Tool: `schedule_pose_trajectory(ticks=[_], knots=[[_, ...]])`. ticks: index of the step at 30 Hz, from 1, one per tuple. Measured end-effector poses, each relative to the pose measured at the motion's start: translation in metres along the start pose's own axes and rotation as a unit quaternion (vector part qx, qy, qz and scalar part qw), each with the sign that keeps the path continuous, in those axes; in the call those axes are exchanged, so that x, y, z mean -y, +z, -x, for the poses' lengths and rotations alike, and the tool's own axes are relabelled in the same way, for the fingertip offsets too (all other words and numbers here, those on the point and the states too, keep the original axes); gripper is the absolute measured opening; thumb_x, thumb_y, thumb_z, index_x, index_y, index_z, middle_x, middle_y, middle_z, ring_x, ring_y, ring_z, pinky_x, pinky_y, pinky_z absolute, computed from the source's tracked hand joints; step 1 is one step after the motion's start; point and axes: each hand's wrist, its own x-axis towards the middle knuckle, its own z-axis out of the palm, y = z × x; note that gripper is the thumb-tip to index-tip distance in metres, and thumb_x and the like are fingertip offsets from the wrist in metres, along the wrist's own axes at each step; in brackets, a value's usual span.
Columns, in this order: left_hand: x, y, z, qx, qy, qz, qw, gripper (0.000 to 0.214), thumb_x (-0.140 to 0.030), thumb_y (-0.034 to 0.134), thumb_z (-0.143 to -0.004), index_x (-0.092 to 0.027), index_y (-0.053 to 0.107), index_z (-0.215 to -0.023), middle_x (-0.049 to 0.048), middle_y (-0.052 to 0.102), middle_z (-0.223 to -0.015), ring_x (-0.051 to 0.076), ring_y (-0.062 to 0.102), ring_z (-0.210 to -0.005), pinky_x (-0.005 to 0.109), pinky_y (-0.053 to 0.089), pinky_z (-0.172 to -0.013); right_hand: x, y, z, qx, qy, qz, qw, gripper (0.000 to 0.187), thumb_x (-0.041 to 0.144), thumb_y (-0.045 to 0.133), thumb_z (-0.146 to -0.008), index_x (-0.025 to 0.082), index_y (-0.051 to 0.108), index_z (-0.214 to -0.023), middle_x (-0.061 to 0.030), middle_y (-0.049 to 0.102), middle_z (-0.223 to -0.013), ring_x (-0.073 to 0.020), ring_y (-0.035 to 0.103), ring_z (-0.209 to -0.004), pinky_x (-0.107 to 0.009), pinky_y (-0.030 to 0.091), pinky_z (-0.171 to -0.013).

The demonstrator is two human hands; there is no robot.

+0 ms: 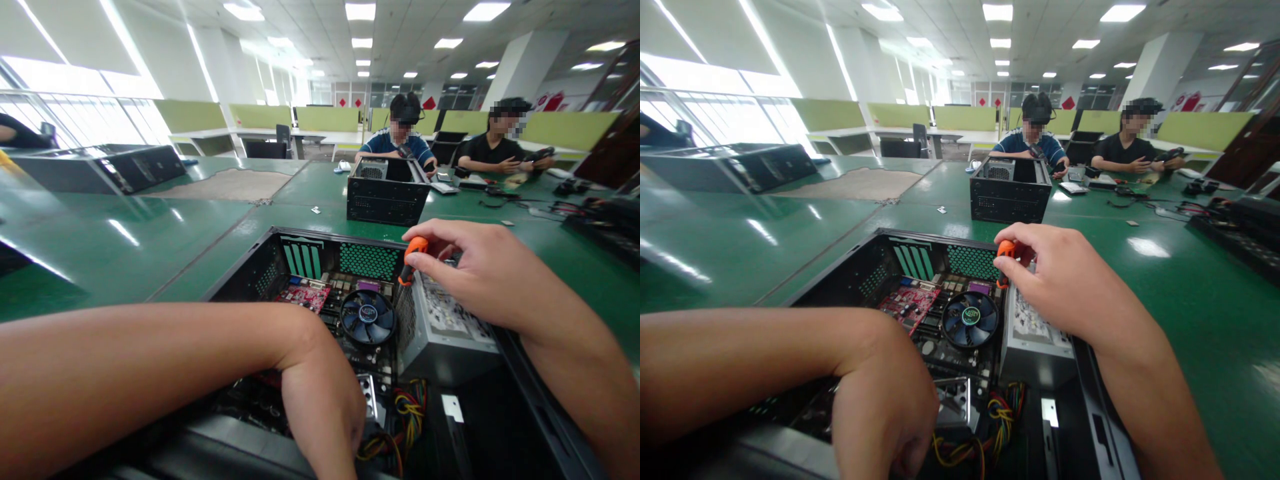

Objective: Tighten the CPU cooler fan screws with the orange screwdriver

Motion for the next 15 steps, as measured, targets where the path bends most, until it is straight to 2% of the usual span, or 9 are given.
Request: schedule_pose_trajectory(ticks=[3,7,9,12,14,15], knots=[[0.0031,0.0019,-0.0024,-0.001,0.008,0.012,1.000,0.024,-0.038,0.089,-0.058,-0.026,0.071,-0.049,-0.0097,0.066,-0.054,0.019,0.064,-0.057,0.027,0.048,-0.053,-0.0023,0.0017,0.0007,0.003,-0.010,0.008,1.000,0.024,0.023,0.060,-0.098,0.022,0.075,-0.116,-0.0080,0.080,-0.114,-0.0256,0.075,-0.092,-0.038,0.055,-0.078],[0.0077,0.0005,-0.0065,0.014,0.013,0.022,1.000,0.021,-0.037,0.089,-0.059,-0.025,0.073,-0.051,-0.0073,0.069,-0.058,0.021,0.067,-0.063,0.027,0.050,-0.056,-0.0036,0.0029,0.0008,0.013,-0.025,-0.002,1.000,0.036,0.016,0.051,-0.100,0.019,0.070,-0.131,-0.0099,0.077,-0.129,-0.0273,0.072,-0.115,-0.040,0.054,-0.093],[0.0082,-0.0008,-0.0070,0.025,-0.002,0.011,1.000,0.018,-0.037,0.089,-0.059,-0.026,0.075,-0.055,-0.0069,0.070,-0.061,0.022,0.069,-0.068,0.027,0.051,-0.059,-0.0022,0.0016,0.0003,0.017,-0.016,-0.005,1.000,0.032,0.018,0.053,-0.100,0.020,0.071,-0.127,-0.0083,0.079,-0.122,-0.0256,0.073,-0.106,-0.038,0.054,-0.087],[0.0063,-0.0026,-0.0063,0.038,-0.021,-0.024,0.999,0.013,-0.034,0.087,-0.060,-0.026,0.077,-0.058,-0.0074,0.072,-0.065,0.023,0.071,-0.076,0.028,0.052,-0.063,0.0010,-0.0015,-0.0003,0.018,0.015,-0.006,1.000,0.012,0.028,0.065,-0.096,0.023,0.073,-0.103,-0.0042,0.078,-0.095,-0.0219,0.070,-0.079,-0.035,0.050,-0.070],[0.0041,-0.0032,-0.0058,0.045,-0.027,-0.041,0.998,0.013,-0.032,0.087,-0.060,-0.026,0.075,-0.056,-0.0078,0.071,-0.064,0.023,0.070,-0.076,0.027,0.053,-0.064,0.0022,-0.0027,-0.0003,0.022,0.021,-0.007,0.999,0.009,0.031,0.068,-0.095,0.023,0.072,-0.095,-0.0028,0.077,-0.088,-0.0209,0.068,-0.074,-0.034,0.048,-0.067],[0.0030,-0.0033,-0.0057,0.049,-0.029,-0.043,0.997,0.015,-0.031,0.087,-0.059,-0.025,0.074,-0.054,-0.0079,0.070,-0.062,0.022,0.070,-0.074,0.027,0.052,-0.063,0.0023,-0.0028,-0.0001,0.023,0.017,-0.007,1.000,0.009,0.030,0.067,-0.095,0.023,0.072,-0.097,-0.0032,0.077,-0.091,-0.0212,0.069,-0.076,-0.035,0.049,-0.068]])
